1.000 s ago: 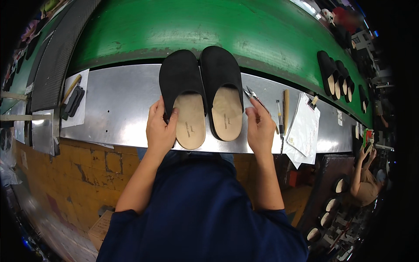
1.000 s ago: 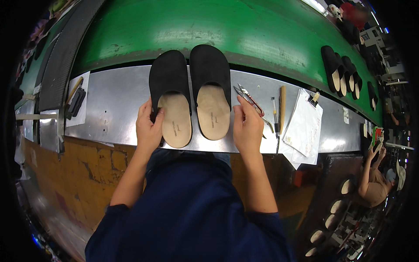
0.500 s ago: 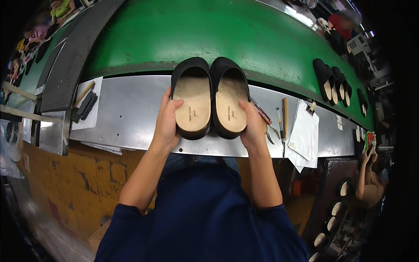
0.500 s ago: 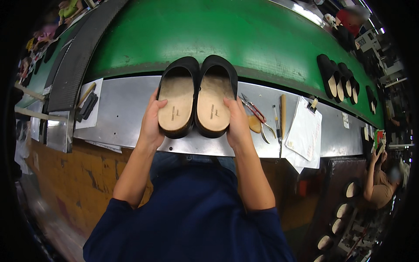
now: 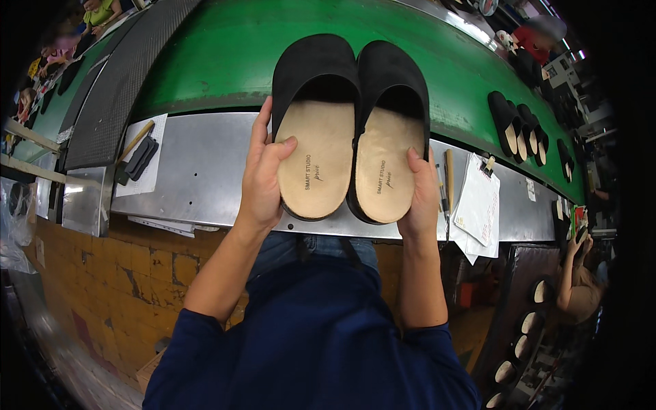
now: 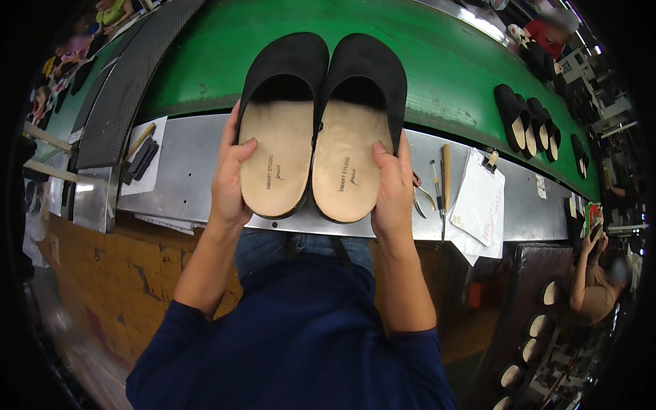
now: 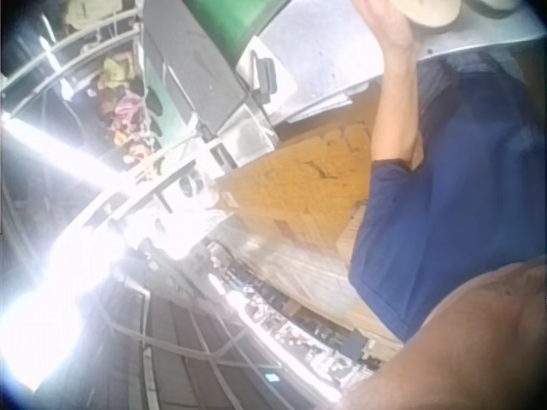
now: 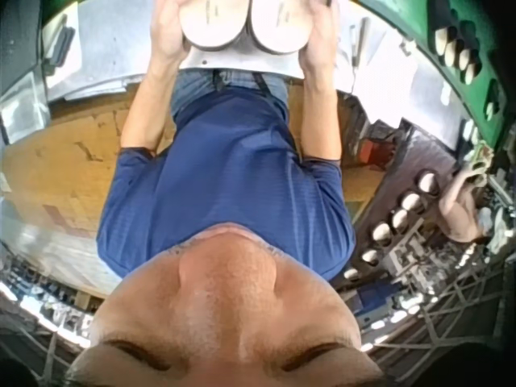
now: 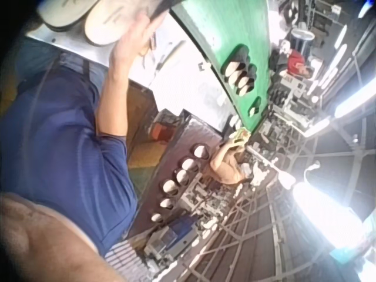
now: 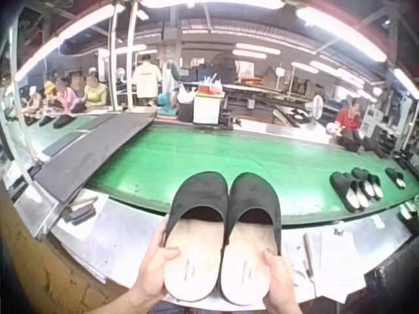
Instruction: The person trims excess material from the edges of black slip-on shoes using a red utility knife. They pick up each shoe, cut along the perimeter, inspect the result, and place the finished pair on a green conveyor belt. The process is repeated for multiple pairs.
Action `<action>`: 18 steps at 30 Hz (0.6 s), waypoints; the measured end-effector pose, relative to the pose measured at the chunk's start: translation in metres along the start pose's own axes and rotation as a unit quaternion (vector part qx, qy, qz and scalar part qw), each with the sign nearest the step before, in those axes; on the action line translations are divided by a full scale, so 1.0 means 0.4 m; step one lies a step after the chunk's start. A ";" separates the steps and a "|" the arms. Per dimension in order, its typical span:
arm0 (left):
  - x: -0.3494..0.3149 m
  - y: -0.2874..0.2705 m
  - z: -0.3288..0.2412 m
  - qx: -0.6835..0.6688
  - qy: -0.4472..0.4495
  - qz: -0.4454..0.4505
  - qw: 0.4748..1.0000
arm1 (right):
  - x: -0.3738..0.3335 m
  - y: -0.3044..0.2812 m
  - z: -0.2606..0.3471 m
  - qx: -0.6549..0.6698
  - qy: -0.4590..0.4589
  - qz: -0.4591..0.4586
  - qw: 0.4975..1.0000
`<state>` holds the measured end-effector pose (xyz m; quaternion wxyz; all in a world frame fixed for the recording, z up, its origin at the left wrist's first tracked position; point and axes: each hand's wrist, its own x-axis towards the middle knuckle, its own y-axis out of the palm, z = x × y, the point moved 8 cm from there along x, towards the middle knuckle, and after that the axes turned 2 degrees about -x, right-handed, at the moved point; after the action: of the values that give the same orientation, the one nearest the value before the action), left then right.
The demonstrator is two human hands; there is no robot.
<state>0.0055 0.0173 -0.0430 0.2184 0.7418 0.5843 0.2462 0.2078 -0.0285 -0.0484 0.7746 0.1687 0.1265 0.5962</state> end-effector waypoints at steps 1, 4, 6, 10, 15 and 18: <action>-0.003 0.007 -0.012 0.010 0.007 0.003 1.000 | -0.008 0.004 0.006 0.006 0.002 0.006 1.000; -0.035 0.013 -0.041 0.022 0.060 0.004 0.998 | -0.049 0.005 0.033 -0.010 -0.067 0.017 0.998; -0.033 -0.003 -0.009 -0.129 -0.033 0.024 0.991 | -0.074 0.006 0.018 0.150 -0.039 0.043 0.987; -0.027 -0.084 0.109 -0.243 -0.163 0.085 0.952 | -0.063 -0.030 -0.102 0.134 0.115 0.009 0.984; -0.043 -0.137 0.146 -0.128 -0.218 0.002 0.968 | -0.066 -0.047 -0.102 0.049 0.049 -0.012 0.998; -0.035 -0.128 0.123 -0.095 -0.197 -0.006 0.976 | -0.076 -0.055 -0.096 0.032 0.029 -0.012 0.999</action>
<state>-0.0055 0.0133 -0.1143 0.3998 0.7481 0.5083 0.1486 0.2042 -0.0586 -0.0927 0.7718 0.1747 0.1704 0.5872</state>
